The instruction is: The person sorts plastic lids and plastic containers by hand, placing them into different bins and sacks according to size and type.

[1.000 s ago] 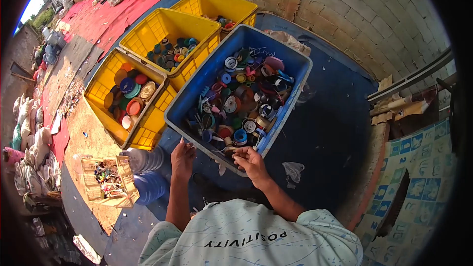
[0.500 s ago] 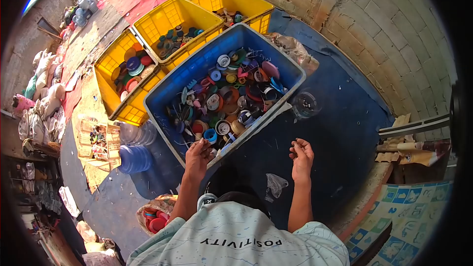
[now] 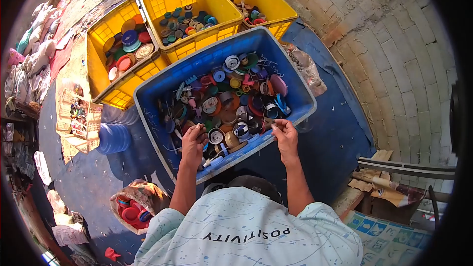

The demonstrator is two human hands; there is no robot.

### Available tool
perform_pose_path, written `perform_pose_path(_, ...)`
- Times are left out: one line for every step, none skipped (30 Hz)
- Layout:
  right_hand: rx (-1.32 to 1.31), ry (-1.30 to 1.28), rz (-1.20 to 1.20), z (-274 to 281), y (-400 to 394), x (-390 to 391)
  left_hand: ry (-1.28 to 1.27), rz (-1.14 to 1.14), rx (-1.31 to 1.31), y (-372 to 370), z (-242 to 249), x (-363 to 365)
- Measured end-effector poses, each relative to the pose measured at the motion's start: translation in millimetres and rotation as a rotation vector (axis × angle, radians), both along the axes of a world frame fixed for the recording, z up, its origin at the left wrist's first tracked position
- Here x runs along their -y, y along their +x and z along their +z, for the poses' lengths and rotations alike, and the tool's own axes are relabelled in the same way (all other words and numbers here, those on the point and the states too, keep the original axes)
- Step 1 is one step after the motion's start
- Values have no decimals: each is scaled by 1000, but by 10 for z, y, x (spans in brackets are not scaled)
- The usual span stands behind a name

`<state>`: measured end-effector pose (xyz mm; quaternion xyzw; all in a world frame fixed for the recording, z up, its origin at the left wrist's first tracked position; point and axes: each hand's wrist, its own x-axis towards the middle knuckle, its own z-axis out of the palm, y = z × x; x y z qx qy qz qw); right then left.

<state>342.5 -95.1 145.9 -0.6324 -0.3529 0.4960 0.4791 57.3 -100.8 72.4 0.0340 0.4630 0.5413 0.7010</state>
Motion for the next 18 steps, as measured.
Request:
perform_pose_path(50, 8, 51, -72, 33, -172, -5, 23, -3, -5, 5, -17)
perform_pose_path(120, -13, 115, -131, 49, -350, -6, 45, -9, -21, 20, -24)
perform_pose_path(188, -29, 175, -186, 62, -525, -21, 75, -18, -45, 37, -26)
perform_pose_path(255, -42, 231, -253, 87, -689, -40, 105, -23, -77, 36, -30)
perform_pose_path(362, -45, 269, -358, 135, -850, -60, 133, -28, -115, 28, -21)
perform_pose_path(467, -48, 310, -493, 197, -997, -81, 162, -34, -151, 27, -1)
perform_pose_path(571, -47, 355, -627, 250, -1122, -98, 192, -41, -187, 50, 12)
perform_pose_path(532, -63, 340, -769, 291, -1234, -97, 222, -50, -215, 40, 29)
perform_pose_path(489, -81, 329, -910, 313, -1343, -96, 257, -62, -243, 33, 60)
perform_pose_path(446, -99, 321, -959, 273, -1442, -97, 295, -77, -268, 33, 86)
perform_pose_path(422, -96, 349, -1015, 230, -1511, -100, 338, -81, -277, 43, 113)
perform_pose_path(458, -93, 428, -1061, 175, -1576, -111, 376, -90, -270, 55, 143)
perform_pose_path(494, -85, 506, -1103, 127, -1647, -120, 412, -98, -247, 72, 164)
perform_pose_path(530, -73, 583, -1138, 77, -1721, -126, 450, -106, -208, 95, 175)
perform_pose_path(580, -107, 648, -1110, -4, -1793, -127, 488, -117, -150, 134, 180)
perform_pose_path(550, -136, 669, -1162, -60, -1862, -126, 523, -118, -67, 173, 202)
perform_pose_path(574, -119, 709, -1253, -92, -1932, -125, 559, -122, 18, 219, 229)
perform_pose_path(594, -92, 749, -1351, -138, -2046, -117, 597, -131, 92, 273, 229)
